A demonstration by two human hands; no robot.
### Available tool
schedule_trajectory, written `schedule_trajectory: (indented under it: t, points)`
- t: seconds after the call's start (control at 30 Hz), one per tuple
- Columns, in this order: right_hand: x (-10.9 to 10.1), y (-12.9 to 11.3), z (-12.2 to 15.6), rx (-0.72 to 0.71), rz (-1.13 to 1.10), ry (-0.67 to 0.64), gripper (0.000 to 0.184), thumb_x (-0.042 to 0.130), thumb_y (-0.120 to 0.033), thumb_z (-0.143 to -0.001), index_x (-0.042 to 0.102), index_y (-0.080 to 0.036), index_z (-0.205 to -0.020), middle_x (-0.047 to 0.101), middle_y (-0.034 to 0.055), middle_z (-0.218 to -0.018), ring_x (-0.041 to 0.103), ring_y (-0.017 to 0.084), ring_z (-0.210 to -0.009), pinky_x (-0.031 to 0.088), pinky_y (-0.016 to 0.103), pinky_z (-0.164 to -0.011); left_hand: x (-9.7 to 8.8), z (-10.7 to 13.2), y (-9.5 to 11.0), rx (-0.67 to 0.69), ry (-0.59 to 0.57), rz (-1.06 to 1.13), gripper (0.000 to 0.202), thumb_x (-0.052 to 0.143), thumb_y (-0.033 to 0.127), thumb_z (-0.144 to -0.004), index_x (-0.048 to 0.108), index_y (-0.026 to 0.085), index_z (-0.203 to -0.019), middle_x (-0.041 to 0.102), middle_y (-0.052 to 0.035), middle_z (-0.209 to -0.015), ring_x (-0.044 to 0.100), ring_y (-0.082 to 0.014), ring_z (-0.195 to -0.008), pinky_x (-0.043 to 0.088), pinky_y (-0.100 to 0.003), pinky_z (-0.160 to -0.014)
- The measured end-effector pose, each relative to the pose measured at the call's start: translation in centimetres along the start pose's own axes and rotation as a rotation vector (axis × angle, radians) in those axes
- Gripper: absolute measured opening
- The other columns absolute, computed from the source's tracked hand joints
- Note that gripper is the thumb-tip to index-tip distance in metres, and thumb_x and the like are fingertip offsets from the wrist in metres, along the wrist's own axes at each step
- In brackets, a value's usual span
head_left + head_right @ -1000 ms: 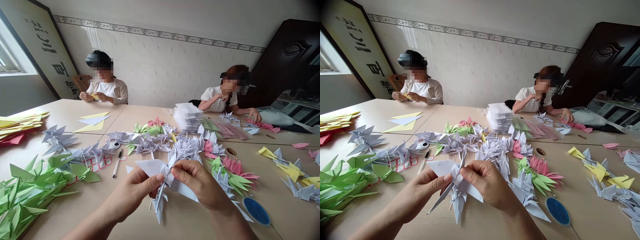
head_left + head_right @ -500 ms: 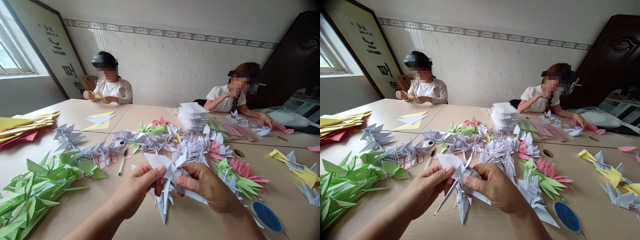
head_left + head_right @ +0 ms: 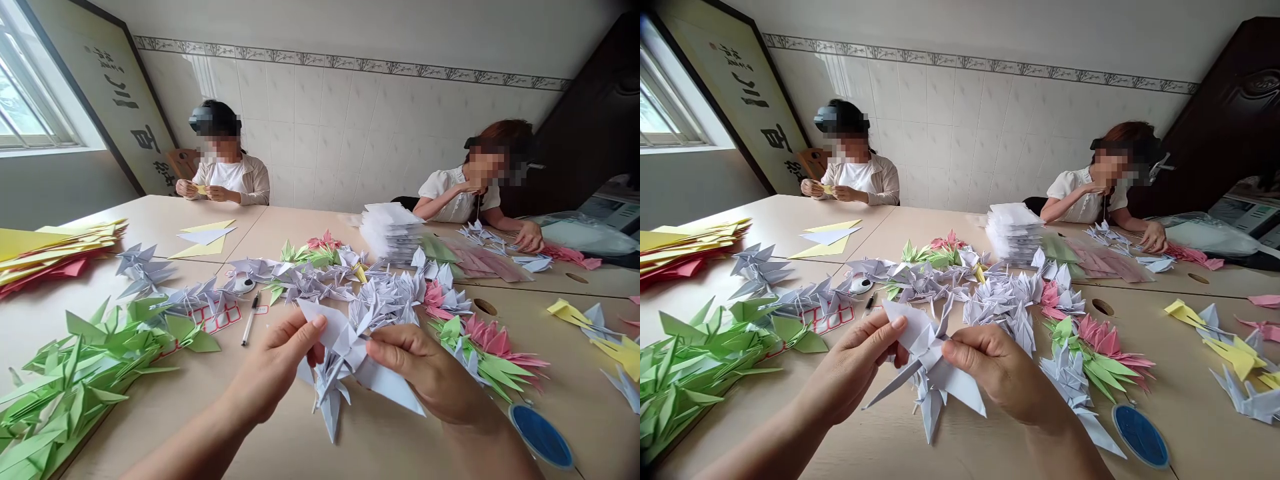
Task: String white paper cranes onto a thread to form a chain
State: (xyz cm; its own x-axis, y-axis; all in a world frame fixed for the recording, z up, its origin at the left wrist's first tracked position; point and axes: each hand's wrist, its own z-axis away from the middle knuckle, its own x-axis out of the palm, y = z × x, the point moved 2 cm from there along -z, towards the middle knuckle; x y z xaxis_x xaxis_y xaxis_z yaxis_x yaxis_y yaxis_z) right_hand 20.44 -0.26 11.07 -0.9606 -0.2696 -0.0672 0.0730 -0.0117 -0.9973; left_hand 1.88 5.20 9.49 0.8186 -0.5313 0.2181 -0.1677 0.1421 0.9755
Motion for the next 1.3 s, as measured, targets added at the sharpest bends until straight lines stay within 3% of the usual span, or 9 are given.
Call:
schedule_trajectory:
  t: [0.1,0.3,0.4,0.6,0.8,0.97,1.3]
  points:
    - [0.0,-0.1,0.1,0.012,0.007,-0.026,0.037,0.056,-0.044,-0.092,0.055,-0.017,-0.067,0.04,-0.0021,-0.064,0.034,0.011,-0.06,0.029,0.026,-0.057,-0.3,-0.1,0.2,0.023,0.071,0.029,0.027,0.064,0.044,-0.087,0.065,0.017,-0.081,0.058,0.0011,-0.07,0.05,-0.0108,-0.065,0.04,-0.022,-0.062]
    - [0.0,-0.1,-0.1,0.006,-0.006,0.003,0.035,0.056,-0.043,-0.091,0.057,-0.017,-0.068,0.042,-0.0012,-0.065,0.036,0.013,-0.062,0.032,0.027,-0.059,-0.2,-0.5,0.3,-0.021,0.073,0.22,0.026,0.072,0.038,-0.081,0.065,0.014,-0.072,0.058,0.0008,-0.063,0.05,-0.0086,-0.06,0.041,-0.019,-0.058]
    - [-0.3,0.0,-0.1,0.011,0.093,0.026,0.04,0.057,-0.049,-0.09,0.055,-0.017,-0.065,0.041,-0.0021,-0.063,0.035,0.012,-0.06,0.03,0.026,-0.057,-0.2,-0.7,0.5,-0.046,0.111,0.317,0.024,0.075,0.036,-0.079,0.065,0.014,-0.074,0.058,0.0012,-0.062,0.051,-0.0078,-0.056,0.043,-0.018,-0.055]
    - [-0.5,-0.3,0.0,-0.009,0.124,0.015,0.04,0.058,-0.049,-0.09,0.06,-0.015,-0.068,0.056,0.0016,-0.066,0.047,0.012,-0.062,0.038,0.026,-0.061,-0.3,-1.0,0.7,-0.094,0.167,0.444,0.021,0.074,0.033,-0.081,0.061,0.016,-0.077,0.059,0.0016,-0.066,0.053,-0.0077,-0.056,0.043,-0.018,-0.053]
    - [-0.7,0.0,0.0,-0.05,-0.032,0.117,0.035,0.061,-0.046,-0.089,0.064,-0.017,-0.071,0.062,0.002,-0.067,0.051,0.013,-0.062,0.04,0.026,-0.059,0.1,-0.6,0.3,-0.02,-0.034,0.232,0.038,0.064,0.054,-0.084,0.068,0.016,-0.091,0.063,-0.005,-0.086,0.056,-0.0158,-0.082,0.048,-0.025,-0.072]
    - [-0.9,0.0,0.1,-0.074,-0.142,0.189,0.033,0.064,-0.045,-0.088,0.065,-0.017,-0.07,0.06,0.0005,-0.063,0.049,0.011,-0.059,0.04,0.024,-0.058,0.3,-0.5,-0.3,-0.072,-0.161,-0.029,0.033,0.074,0.044,-0.079,0.068,0.02,-0.1,0.065,-0.004,-0.099,0.056,-0.0182,-0.094,0.043,-0.027,-0.08]
    - [-1.6,0.4,-0.1,-0.086,-0.072,0.249,0.031,0.062,-0.041,-0.091,0.065,-0.018,-0.07,0.061,-0.001,-0.065,0.05,0.01,-0.06,0.039,0.023,-0.057,-0.3,-1.8,-1.0,-0.043,-0.113,-0.333,0.024,0.067,0.037,-0.082,0.062,0.018,-0.096,0.062,-0.0042,-0.097,0.057,-0.017,-0.084,0.042,-0.028,-0.074]
